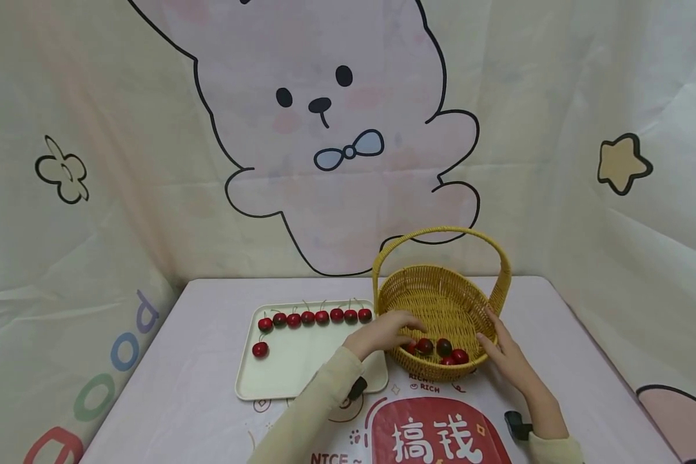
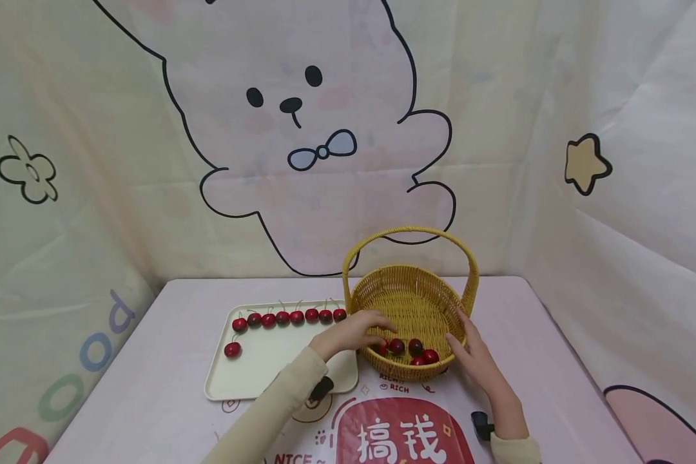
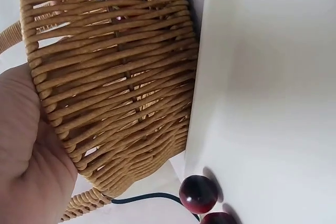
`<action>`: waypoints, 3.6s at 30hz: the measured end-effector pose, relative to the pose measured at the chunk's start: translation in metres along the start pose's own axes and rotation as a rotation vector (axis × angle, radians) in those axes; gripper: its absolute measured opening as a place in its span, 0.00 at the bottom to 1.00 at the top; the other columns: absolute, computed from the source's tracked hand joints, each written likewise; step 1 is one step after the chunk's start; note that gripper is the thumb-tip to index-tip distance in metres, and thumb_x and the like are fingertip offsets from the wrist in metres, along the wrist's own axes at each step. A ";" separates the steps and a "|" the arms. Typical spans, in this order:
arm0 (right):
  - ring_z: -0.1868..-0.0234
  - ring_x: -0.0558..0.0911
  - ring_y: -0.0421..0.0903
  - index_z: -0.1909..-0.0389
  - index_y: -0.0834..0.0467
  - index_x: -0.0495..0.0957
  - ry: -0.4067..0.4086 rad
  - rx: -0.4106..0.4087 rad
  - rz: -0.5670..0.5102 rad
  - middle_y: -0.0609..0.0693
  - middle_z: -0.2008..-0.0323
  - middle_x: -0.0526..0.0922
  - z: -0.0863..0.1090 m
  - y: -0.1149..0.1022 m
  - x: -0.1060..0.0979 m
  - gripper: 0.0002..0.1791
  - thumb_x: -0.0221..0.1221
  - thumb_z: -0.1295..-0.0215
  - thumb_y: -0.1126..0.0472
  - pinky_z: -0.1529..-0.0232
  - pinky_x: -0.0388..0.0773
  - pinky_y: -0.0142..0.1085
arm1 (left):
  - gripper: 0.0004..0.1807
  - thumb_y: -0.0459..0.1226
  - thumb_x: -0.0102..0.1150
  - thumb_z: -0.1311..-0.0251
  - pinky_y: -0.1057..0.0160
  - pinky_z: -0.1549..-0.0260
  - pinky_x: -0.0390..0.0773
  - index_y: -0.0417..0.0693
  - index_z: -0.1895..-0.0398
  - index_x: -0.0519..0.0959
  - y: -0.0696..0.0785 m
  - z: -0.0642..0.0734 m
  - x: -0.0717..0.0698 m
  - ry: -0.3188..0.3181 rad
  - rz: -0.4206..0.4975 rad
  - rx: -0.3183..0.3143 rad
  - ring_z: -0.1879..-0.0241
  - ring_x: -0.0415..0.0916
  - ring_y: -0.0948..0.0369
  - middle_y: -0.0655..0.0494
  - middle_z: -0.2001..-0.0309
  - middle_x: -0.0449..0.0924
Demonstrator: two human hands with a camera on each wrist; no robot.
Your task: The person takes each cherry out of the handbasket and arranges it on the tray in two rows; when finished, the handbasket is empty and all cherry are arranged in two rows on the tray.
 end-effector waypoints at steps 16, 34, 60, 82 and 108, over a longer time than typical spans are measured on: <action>0.32 0.46 0.71 0.27 0.52 0.37 0.000 0.000 -0.008 0.65 0.29 0.42 -0.001 0.001 0.000 0.40 0.45 0.31 0.44 0.42 0.50 0.69 | 0.17 0.31 0.65 0.48 0.75 0.59 0.74 0.54 0.54 0.81 -0.009 -0.017 0.005 -0.149 0.104 -0.066 0.58 0.75 0.68 0.62 0.57 0.81; 0.32 0.45 0.71 0.27 0.52 0.36 -0.004 0.006 -0.008 0.66 0.29 0.41 -0.002 0.000 0.000 0.40 0.46 0.31 0.47 0.42 0.49 0.69 | 0.16 0.37 0.69 0.52 0.74 0.63 0.74 0.52 0.57 0.82 -0.010 -0.020 0.008 -0.172 -0.037 -0.256 0.66 0.74 0.71 0.62 0.64 0.81; 0.33 0.48 0.72 0.27 0.54 0.37 -0.003 -0.019 -0.012 0.68 0.30 0.42 0.001 0.000 -0.001 0.39 0.46 0.30 0.48 0.43 0.51 0.70 | 0.19 0.40 0.66 0.48 0.75 0.57 0.74 0.45 0.52 0.81 -0.016 -0.017 0.004 0.029 0.100 -0.070 0.57 0.75 0.68 0.57 0.55 0.80; 0.33 0.47 0.73 0.27 0.55 0.37 -0.005 -0.034 -0.019 0.68 0.30 0.43 0.002 -0.003 -0.001 0.39 0.46 0.30 0.49 0.44 0.50 0.71 | 0.18 0.44 0.58 0.41 0.73 0.57 0.76 0.55 0.47 0.75 -0.014 -0.001 0.008 0.453 0.346 -0.085 0.54 0.75 0.70 0.63 0.53 0.78; 0.33 0.47 0.72 0.27 0.54 0.37 -0.003 -0.034 -0.006 0.68 0.30 0.43 0.003 -0.004 -0.001 0.39 0.46 0.30 0.48 0.44 0.49 0.71 | 0.18 0.30 0.54 0.38 0.65 0.61 0.81 0.43 0.44 0.74 0.046 0.072 -0.047 0.629 0.498 0.008 0.58 0.78 0.55 0.45 0.47 0.75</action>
Point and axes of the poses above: each hand's wrist, its own z-axis away from the middle knuckle, its own x-axis out of the palm, y = z × x, the point moved 4 cm from there along -z, towards the middle knuckle
